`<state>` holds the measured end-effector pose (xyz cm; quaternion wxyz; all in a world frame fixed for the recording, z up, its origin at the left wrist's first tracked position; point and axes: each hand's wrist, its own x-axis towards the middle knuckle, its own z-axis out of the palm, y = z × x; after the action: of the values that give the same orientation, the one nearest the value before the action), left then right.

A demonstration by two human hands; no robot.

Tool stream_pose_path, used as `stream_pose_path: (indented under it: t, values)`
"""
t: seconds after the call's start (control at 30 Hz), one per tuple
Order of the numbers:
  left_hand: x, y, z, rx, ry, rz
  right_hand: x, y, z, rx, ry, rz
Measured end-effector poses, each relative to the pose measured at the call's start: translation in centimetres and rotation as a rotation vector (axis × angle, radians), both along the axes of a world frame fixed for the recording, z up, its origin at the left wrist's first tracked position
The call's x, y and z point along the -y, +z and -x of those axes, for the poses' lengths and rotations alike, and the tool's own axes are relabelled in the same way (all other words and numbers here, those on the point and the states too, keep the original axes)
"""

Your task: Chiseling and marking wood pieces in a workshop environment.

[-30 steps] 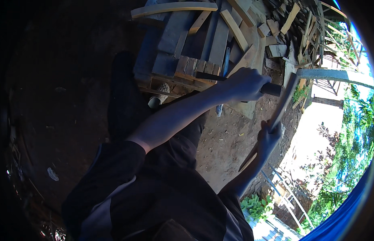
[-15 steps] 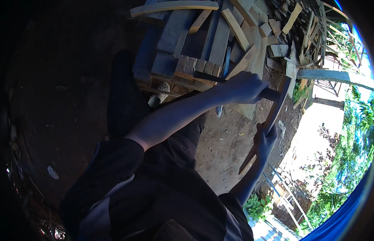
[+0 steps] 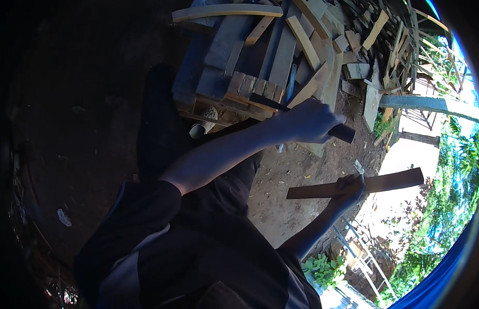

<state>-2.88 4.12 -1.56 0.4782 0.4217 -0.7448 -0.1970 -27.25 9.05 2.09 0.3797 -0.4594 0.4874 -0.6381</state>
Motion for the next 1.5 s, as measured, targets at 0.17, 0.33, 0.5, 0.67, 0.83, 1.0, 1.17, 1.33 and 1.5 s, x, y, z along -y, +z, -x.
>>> stream_pose_path:
  t: [0.17, 0.33, 0.5, 0.67, 0.83, 1.0, 1.17, 1.33, 1.5]
  values:
    - [-0.1, 1.0, -0.2, -0.107, -0.014, 0.027, -2.0, -0.9, -2.1, -0.363, -0.009, -0.067]
    - [0.0, 1.1, -1.0, -0.113, 0.005, 0.020, -2.4, -1.2, -2.9, -0.447, 0.008, -0.060]
    - [-0.4, 1.3, -2.1, -0.157, -0.005, -0.059, -2.3, -1.0, -3.0, -0.378, -0.003, -0.083]
    - [-0.7, 1.2, -2.8, -0.172, 0.016, -0.024, -2.3, 0.3, -4.0, -0.503, -0.010, -0.042]
    - [-1.0, 1.9, -3.4, -0.188, 0.012, -0.046, -1.7, 2.3, -4.3, -0.470, 0.022, 0.036]
    - [-0.9, 2.0, -3.8, -0.203, -0.012, -0.064, -1.4, 2.7, -5.0, -0.465, 0.012, 0.070]
    - [-0.8, 1.4, -4.2, -0.307, -0.063, -0.043, -1.0, 5.5, -4.4, -0.429, -0.116, 0.300]
    - [-0.8, 1.0, -4.3, -0.370, -0.101, 0.033, -0.3, 4.8, -6.0, -1.123, 0.224, -0.110]
    - [-0.9, 1.3, -4.0, -0.381, -0.091, 0.045, 1.9, 7.5, -0.6, -0.360, 0.197, 0.392]
